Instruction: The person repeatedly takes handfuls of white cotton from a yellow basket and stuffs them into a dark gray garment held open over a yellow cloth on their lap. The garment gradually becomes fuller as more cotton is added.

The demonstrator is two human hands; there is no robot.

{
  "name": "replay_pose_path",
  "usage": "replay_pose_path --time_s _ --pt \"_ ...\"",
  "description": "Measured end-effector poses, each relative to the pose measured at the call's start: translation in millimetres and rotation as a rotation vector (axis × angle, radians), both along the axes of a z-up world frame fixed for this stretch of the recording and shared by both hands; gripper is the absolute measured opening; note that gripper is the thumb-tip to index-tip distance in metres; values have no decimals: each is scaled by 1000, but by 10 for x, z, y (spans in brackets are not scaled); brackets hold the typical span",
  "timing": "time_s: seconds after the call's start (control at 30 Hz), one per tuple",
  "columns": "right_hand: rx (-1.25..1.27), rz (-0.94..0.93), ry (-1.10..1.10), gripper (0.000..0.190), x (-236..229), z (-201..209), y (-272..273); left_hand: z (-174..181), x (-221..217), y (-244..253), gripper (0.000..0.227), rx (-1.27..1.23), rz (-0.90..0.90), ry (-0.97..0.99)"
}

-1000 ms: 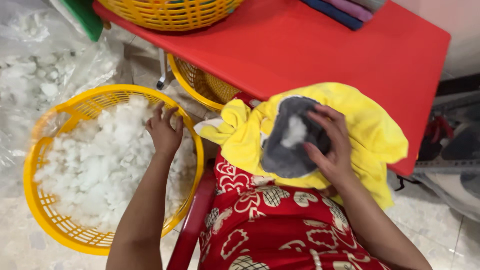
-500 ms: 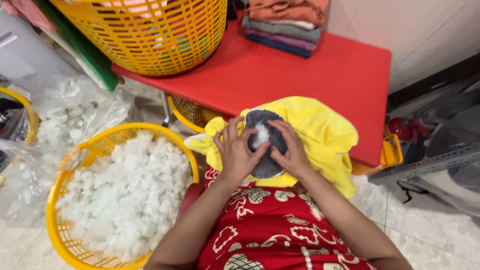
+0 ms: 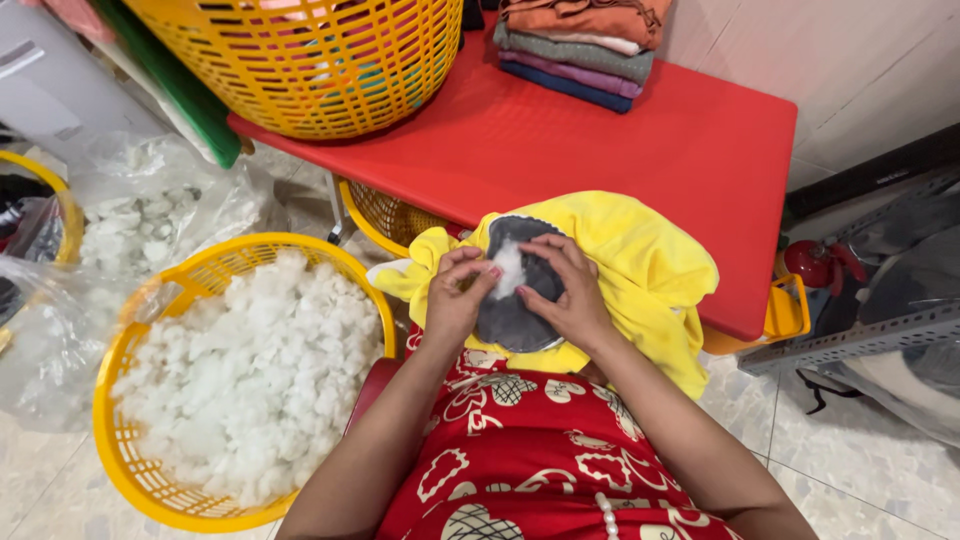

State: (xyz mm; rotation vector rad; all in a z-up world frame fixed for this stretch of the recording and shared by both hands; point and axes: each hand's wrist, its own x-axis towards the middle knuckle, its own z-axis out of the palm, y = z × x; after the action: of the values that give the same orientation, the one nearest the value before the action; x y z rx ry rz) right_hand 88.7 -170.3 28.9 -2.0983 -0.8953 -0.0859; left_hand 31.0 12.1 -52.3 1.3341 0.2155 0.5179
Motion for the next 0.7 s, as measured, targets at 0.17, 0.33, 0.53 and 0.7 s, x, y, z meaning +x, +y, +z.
replay_pose_path --time_s 0.17,0.33,0.53,0.7 --pt "93 83 -96 40 47 104 76 183 -58 -38 14 218 23 -23" --pt "146 45 -56 24 139 -46 121 514 -281 -77 31 465 85 58" --pt "308 91 19 23 176 -156 89 627 -293 -197 23 776 235 75" --pt "156 -17 -99 23 184 -142 116 424 -165 -89 16 455 147 -18"
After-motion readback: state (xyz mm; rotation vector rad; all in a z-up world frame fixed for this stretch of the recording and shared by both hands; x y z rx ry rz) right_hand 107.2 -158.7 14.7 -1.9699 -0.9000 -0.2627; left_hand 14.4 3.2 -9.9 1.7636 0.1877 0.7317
